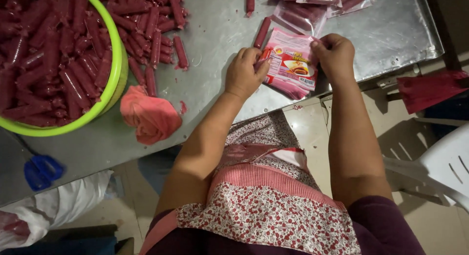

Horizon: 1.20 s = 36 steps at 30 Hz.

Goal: The person places hot dogs into individual plastic packets and then gathers the filled packets together.

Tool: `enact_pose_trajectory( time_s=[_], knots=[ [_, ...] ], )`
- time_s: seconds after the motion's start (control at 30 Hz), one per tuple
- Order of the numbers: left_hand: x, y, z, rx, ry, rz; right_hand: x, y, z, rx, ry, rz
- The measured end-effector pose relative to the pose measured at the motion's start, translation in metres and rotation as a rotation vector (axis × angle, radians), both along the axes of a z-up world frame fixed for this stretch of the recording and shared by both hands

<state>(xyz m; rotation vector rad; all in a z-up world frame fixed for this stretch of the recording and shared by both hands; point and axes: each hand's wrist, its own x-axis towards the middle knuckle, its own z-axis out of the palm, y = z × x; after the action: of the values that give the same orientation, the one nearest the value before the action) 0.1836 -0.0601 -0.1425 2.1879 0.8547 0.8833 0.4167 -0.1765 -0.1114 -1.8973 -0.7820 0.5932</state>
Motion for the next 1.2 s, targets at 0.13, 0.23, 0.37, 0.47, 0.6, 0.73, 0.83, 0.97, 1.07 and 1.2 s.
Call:
enact_pose_trajectory(
  time_s=[0.13, 0.23, 0.37, 0.47, 0.6, 0.73, 0.83, 0.97, 1.07, 1.2],
  knots=[
    [0.001, 0.001, -0.003, -0.015, -0.027, 0.012, -0.008, -0.007, 0.001, -0.083, -0.019, -0.106],
    [0.002, 0.001, -0.003, -0.032, -0.002, 0.013, -0.016, -0.015, 0.008, -0.009, -0.251, -0.049],
    [0.001, 0.0, -0.001, 0.019, 0.102, -0.037, -0.008, -0.016, 0.007, 0.11, -0.623, 0.018],
    [0.005, -0.001, -0.008, 0.138, 0.125, -0.021, -0.004, -0.014, 0.022, 0.199, -0.155, -0.105],
    [0.009, 0.0, -0.016, 0.219, 0.09, 0.015, -0.001, -0.021, 0.043, 0.297, 0.463, -0.296],
    [0.01, 0.001, -0.019, 0.223, 0.095, 0.012, 0.023, -0.03, 0.03, 0.347, 0.323, -0.334],
    [0.01, 0.001, -0.017, 0.207, 0.102, 0.01, 0.04, -0.034, 0.026, 0.475, 0.286, -0.375],
    [0.008, 0.001, -0.012, 0.145, 0.134, 0.002, 0.089, -0.051, 0.009, 0.96, 0.4, -0.291],
    [0.006, 0.0, -0.009, 0.13, 0.114, 0.006, 0.033, -0.049, 0.069, 0.792, 0.546, -0.403],
    [0.006, 0.006, -0.003, -0.128, 0.012, 0.001, -0.016, -0.04, 0.062, 0.736, 0.698, -0.214]
  ],
)
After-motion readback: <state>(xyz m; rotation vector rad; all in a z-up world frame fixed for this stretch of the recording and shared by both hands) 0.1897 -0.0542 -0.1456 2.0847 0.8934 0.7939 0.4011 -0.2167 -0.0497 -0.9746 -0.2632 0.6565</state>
